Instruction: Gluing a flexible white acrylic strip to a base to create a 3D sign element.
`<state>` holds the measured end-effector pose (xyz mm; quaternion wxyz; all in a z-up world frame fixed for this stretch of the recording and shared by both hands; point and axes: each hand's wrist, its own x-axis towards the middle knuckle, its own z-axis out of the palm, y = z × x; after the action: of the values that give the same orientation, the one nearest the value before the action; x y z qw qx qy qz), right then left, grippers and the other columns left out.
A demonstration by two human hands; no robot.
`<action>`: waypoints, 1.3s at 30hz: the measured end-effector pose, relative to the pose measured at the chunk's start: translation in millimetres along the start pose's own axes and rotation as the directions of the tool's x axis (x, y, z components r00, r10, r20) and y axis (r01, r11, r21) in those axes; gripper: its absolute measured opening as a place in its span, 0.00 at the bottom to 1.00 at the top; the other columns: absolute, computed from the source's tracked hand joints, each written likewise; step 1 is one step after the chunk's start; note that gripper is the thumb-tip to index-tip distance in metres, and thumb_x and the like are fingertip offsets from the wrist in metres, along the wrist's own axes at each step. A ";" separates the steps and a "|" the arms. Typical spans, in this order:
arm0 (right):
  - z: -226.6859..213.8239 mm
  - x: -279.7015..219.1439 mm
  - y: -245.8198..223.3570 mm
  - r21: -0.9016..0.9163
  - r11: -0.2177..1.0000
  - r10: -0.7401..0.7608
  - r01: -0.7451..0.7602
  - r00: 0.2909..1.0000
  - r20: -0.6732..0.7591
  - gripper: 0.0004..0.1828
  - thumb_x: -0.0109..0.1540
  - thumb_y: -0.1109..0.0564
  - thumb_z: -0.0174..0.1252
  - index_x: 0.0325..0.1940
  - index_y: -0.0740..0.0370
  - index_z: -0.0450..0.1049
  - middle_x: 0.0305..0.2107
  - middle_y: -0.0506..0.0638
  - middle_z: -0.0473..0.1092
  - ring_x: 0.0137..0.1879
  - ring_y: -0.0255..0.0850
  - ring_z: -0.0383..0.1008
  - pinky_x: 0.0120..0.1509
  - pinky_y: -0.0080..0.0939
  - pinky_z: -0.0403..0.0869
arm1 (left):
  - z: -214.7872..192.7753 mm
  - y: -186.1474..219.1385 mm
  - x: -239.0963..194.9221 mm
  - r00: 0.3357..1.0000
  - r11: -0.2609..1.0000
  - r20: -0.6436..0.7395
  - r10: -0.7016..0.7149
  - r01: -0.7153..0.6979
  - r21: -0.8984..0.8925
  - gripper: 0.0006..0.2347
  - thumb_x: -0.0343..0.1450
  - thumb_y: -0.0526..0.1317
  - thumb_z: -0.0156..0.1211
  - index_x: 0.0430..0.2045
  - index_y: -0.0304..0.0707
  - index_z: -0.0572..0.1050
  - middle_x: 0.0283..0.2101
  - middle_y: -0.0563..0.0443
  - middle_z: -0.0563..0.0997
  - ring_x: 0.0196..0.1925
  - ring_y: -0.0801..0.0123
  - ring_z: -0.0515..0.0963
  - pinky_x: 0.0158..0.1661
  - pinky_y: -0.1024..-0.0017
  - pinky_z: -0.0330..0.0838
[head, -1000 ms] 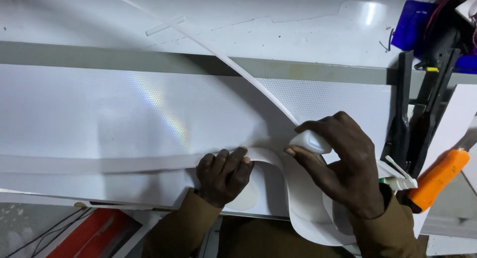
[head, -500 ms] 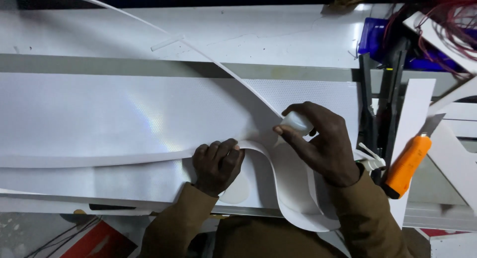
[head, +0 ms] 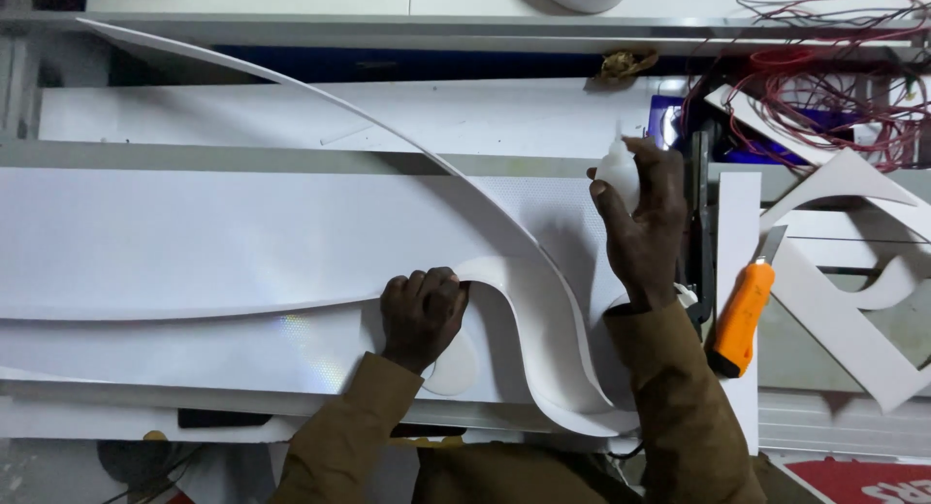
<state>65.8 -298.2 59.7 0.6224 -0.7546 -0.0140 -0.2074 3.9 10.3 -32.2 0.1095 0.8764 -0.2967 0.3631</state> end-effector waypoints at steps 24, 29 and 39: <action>-35.5 -51.3 -29.3 -0.487 0.873 0.081 -0.028 0.993 0.087 0.13 0.74 0.53 0.68 0.57 0.63 0.77 0.37 0.62 0.81 0.43 0.59 0.87 0.38 0.52 0.83 | -0.4 2.1 8.1 1.000 1.000 -0.003 -0.016 0.016 -0.024 0.18 0.67 0.42 0.81 0.42 0.49 0.73 0.32 0.56 0.81 0.27 0.67 0.82 0.27 0.67 0.74; -24.6 -101.8 -43.3 -0.410 0.907 0.007 0.096 0.970 0.242 0.07 0.67 0.56 0.73 0.47 0.57 0.84 0.37 0.56 0.83 0.47 0.58 0.86 0.46 0.54 0.85 | -5.4 4.3 14.1 1.000 1.000 0.002 -0.011 0.011 0.008 0.17 0.68 0.41 0.79 0.40 0.50 0.71 0.30 0.57 0.78 0.25 0.67 0.79 0.27 0.67 0.72; -18.2 -143.1 -48.0 -0.308 0.922 -0.114 0.233 0.926 0.360 0.09 0.66 0.55 0.73 0.49 0.59 0.87 0.47 0.56 0.84 0.72 0.70 0.76 0.74 0.68 0.75 | -1.9 -2.1 19.7 0.998 0.998 0.003 0.059 -0.059 0.007 0.15 0.70 0.41 0.79 0.38 0.46 0.73 0.30 0.54 0.78 0.27 0.65 0.80 0.29 0.66 0.73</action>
<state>-83.7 -270.7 59.8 0.4478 -0.8716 -0.1511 -0.1304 15.1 4.1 -17.0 0.0956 0.8682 -0.3211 0.3661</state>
